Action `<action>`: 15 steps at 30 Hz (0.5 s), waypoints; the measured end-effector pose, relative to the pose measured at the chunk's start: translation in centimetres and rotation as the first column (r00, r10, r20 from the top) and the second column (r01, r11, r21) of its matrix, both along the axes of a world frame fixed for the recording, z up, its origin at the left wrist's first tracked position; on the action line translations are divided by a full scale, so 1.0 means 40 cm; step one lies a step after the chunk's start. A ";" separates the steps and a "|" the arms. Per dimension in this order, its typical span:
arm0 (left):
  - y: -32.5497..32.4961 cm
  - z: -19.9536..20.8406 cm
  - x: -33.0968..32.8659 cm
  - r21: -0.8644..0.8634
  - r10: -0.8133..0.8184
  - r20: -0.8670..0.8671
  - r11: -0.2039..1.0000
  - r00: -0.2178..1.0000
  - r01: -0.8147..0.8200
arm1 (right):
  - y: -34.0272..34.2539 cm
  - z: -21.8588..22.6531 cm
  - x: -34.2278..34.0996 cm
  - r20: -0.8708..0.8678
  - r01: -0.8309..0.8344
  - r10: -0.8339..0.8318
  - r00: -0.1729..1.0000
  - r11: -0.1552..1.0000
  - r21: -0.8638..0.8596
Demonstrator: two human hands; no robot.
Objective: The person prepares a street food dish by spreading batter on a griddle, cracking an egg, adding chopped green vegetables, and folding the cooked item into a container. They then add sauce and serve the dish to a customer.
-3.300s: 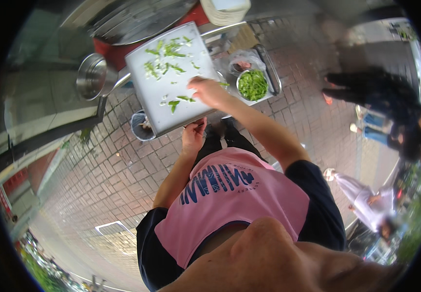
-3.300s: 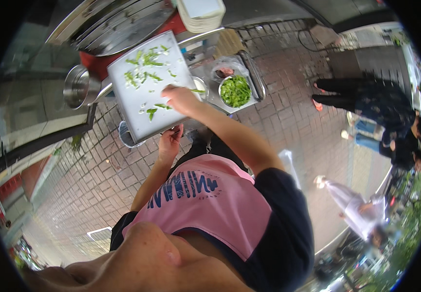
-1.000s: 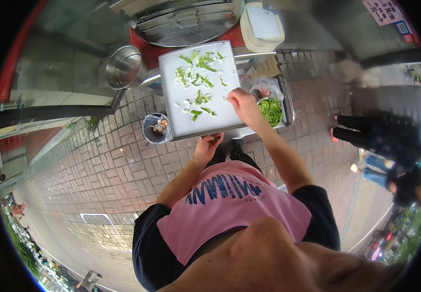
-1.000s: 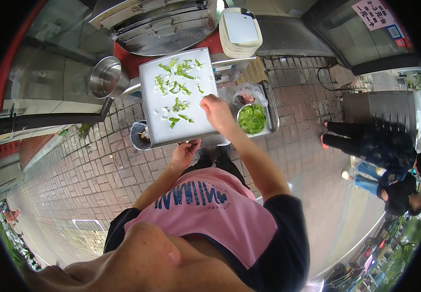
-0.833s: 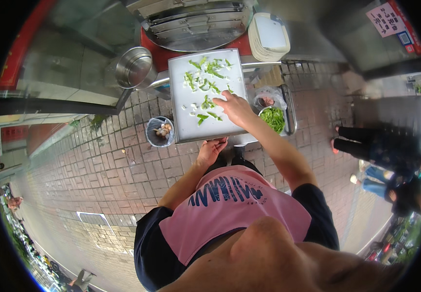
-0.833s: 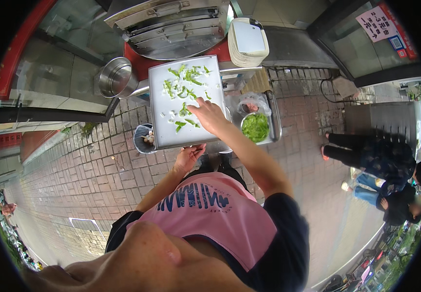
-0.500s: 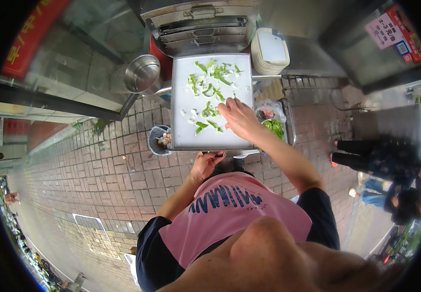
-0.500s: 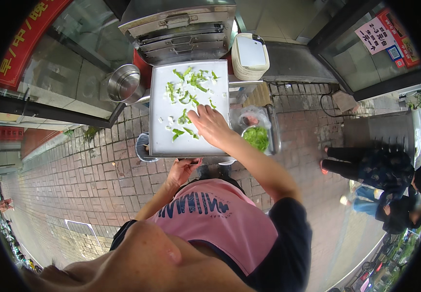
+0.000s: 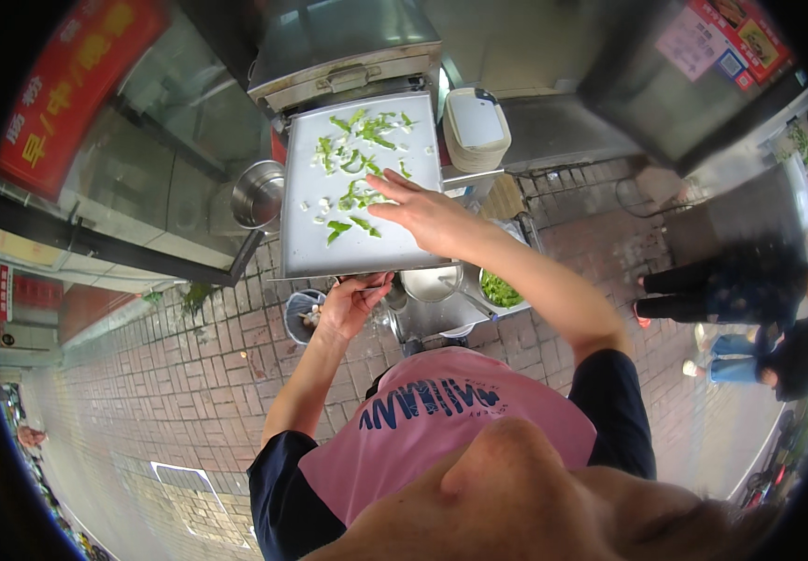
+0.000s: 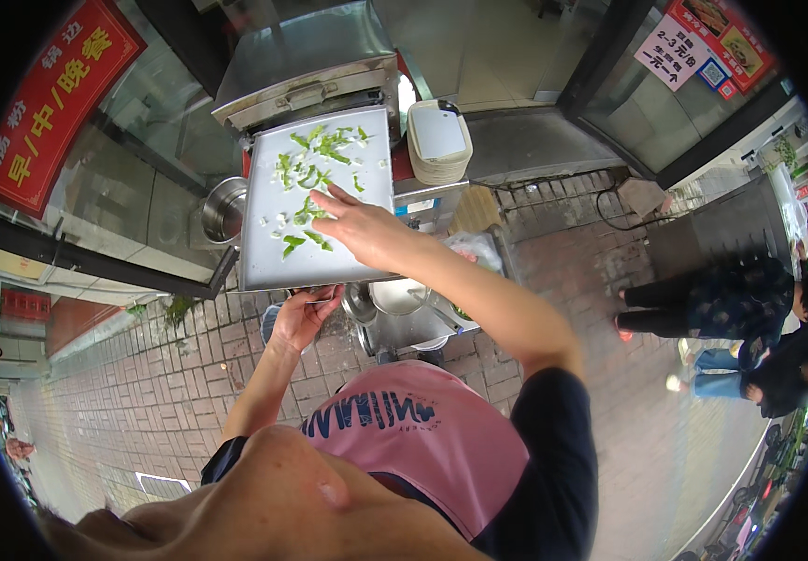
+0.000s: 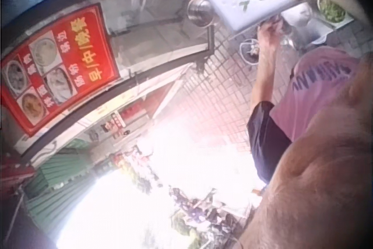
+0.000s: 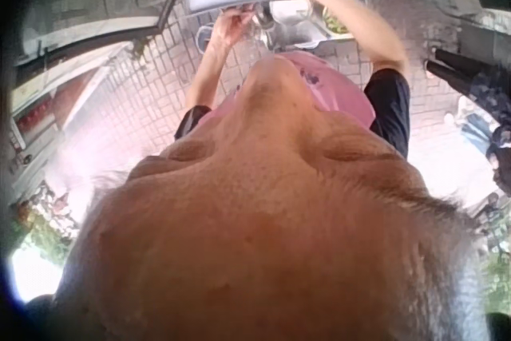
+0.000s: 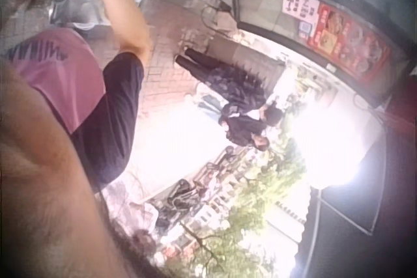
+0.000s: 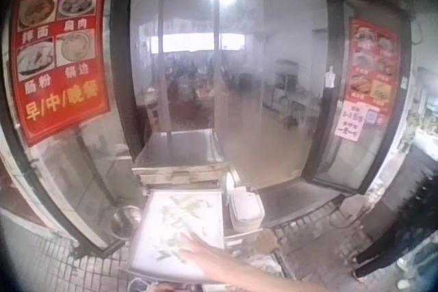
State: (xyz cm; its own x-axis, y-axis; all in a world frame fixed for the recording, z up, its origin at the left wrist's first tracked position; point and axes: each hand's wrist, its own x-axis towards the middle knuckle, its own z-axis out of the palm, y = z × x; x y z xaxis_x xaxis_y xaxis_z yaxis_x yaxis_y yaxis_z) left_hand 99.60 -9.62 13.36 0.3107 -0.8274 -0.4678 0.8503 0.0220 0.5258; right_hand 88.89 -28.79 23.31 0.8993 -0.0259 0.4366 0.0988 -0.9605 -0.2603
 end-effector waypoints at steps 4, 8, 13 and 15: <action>-0.010 -0.042 -0.028 -0.033 -0.006 0.035 0.999 0.999 0.007 | 0.041 0.004 -0.079 -0.281 0.056 -0.036 0.959 0.996 0.063; -0.068 -0.101 0.044 -0.138 -0.001 0.003 0.990 1.000 0.001 | 0.028 0.003 -0.095 0.057 0.048 -0.053 0.997 0.995 0.092; -0.183 -0.068 0.148 -0.206 0.034 0.015 0.978 0.999 -0.030 | 0.028 -0.010 -0.178 0.272 0.155 -0.247 0.930 0.935 0.318; -0.262 -0.074 0.188 -0.190 0.116 0.135 0.978 0.984 -0.090 | 0.039 -0.039 -0.268 0.337 0.188 -0.343 0.877 0.889 0.417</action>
State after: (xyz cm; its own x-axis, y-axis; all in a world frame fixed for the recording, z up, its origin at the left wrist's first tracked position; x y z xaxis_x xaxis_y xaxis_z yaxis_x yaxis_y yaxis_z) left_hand 107.13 -20.12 10.42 0.4518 -0.8545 -0.2564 0.7540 0.2122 0.6216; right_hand 78.18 -27.24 21.73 0.5906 -0.4634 0.6606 0.0216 -0.8093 -0.5871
